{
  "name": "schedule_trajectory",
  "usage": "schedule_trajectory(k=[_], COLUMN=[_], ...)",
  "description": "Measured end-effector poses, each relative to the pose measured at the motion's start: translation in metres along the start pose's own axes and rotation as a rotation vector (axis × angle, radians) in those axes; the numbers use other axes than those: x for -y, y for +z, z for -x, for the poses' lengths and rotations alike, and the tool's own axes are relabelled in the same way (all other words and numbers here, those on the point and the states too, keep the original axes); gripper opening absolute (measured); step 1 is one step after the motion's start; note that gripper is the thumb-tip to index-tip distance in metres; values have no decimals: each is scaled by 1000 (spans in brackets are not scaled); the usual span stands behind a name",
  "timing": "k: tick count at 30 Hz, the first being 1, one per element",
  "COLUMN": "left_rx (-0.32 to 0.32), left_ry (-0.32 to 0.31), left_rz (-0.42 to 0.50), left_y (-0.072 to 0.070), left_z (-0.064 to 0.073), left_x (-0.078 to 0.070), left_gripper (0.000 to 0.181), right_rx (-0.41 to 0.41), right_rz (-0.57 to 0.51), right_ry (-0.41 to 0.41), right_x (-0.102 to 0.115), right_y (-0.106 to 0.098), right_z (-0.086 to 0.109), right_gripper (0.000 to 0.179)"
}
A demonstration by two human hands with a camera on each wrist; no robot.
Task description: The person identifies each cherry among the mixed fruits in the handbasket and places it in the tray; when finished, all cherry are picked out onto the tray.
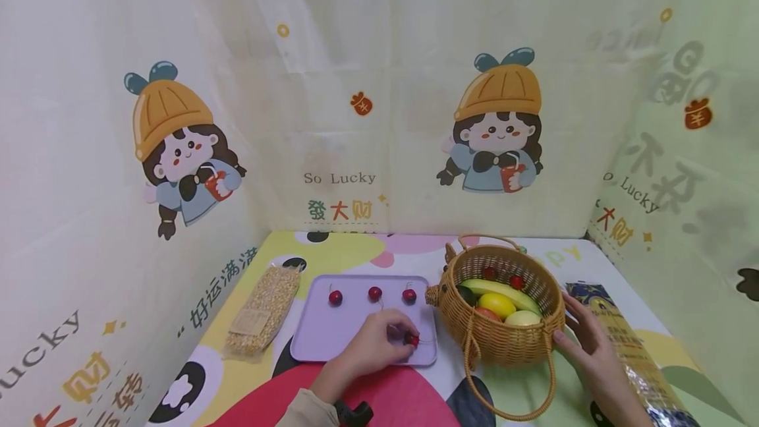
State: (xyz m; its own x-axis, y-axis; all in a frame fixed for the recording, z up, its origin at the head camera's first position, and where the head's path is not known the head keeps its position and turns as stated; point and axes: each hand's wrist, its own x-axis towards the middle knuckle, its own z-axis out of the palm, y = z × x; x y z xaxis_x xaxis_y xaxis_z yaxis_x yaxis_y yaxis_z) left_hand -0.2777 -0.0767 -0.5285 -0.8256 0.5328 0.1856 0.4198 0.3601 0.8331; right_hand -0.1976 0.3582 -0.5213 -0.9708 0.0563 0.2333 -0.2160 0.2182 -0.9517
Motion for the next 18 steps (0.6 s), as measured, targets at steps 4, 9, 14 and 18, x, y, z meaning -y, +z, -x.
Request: schedule_trajectory(k=[4,9,14,18], left_rx=[5,1,-65,-187], left_ry=[-1,-1,63,136], left_rz=[1,2,-33,4], left_y=[0,1,3,2], left_z=[0,2,3,-2], left_x=[1,1,-2,-14], left_gripper=[22,22,20,18], right_rx=[-7,-13,-16,-18], right_rz=[23,59,68,57], right_ry=[5,22,17,3], right_x=[-1,-3,-3,-2], right_y=[0,0,0,-1], right_z=[0,1,1,1], right_gripper=[77,77,77,77])
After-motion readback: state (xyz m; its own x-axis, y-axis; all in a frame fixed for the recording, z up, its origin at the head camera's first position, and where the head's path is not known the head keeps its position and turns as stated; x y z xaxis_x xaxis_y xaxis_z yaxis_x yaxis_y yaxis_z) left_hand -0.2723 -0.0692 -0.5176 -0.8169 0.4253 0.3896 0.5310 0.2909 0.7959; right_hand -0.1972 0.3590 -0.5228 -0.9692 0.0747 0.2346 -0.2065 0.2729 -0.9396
